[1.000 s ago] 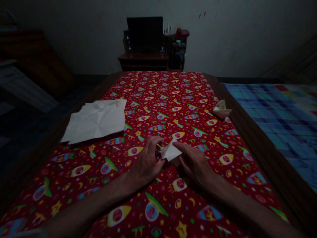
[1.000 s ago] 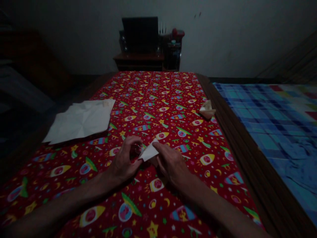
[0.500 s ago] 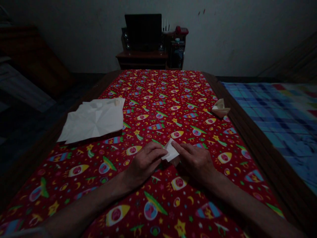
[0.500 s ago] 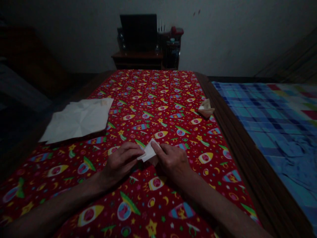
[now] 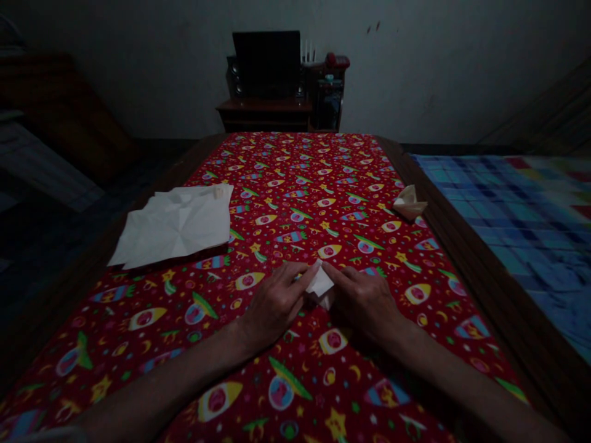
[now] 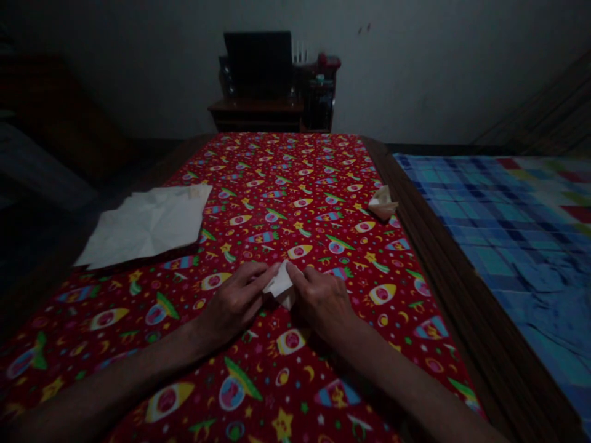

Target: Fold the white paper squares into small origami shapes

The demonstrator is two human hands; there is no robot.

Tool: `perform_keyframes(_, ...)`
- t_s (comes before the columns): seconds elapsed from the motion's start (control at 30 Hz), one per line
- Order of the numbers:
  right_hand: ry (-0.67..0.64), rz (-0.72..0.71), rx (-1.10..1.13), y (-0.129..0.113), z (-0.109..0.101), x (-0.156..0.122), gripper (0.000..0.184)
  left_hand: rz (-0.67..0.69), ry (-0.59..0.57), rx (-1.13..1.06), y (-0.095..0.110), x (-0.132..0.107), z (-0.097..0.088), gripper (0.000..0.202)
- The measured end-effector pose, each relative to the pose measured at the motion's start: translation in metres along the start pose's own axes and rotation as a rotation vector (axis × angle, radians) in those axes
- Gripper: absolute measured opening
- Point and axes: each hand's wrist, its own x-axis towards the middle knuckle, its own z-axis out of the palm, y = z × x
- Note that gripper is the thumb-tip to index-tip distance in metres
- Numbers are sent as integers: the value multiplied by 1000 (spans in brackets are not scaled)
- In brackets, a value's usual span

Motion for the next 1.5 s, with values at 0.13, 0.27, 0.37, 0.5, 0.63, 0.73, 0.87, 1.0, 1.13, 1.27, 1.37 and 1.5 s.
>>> perform_keyframes(0.13,112,-88,94,0,4,-1,37,-38,-15,43,-8,6,4,43)
perform_keyframes(0.27,175,-143,166,-5,4,0,36,3,-2,83,-12,10,3,37)
perform_keyframes(0.37,139,-79,387,-8,1,0,39,45,7,79,-14,8,1,38)
perform_keyframes(0.5,149,127,745,-11,-4,6,39,43,10,30,-14,4,2,42)
perform_keyframes(0.63,112,414,997,-13,-8,14,34,-34,6,-104,-7,6,6,51)
perform_keyframes(0.73,110,540,1162,-11,-9,18,31,-113,-2,-289,1,10,1,61)
perform_keyframes(0.87,109,633,1295,-8,-8,18,29,-279,-90,-739,4,14,-14,69)
perform_keyframes(1.0,136,523,1169,-4,-9,17,29,-688,-80,-1198,-2,18,-16,63)
perform_keyframes(1.13,148,263,1003,-3,-12,15,31,-899,-88,-1281,-3,20,-5,61)
perform_keyframes(1.27,105,169,1009,-7,-13,11,41,-918,-69,-1386,0,17,-1,33)
perform_keyframes(1.37,22,258,1046,-9,-15,11,51,-973,32,-1419,0,17,-2,28)
perform_keyframes(1.5,-70,425,1244,-9,-21,17,43,-1060,199,-1528,0,22,-6,30)
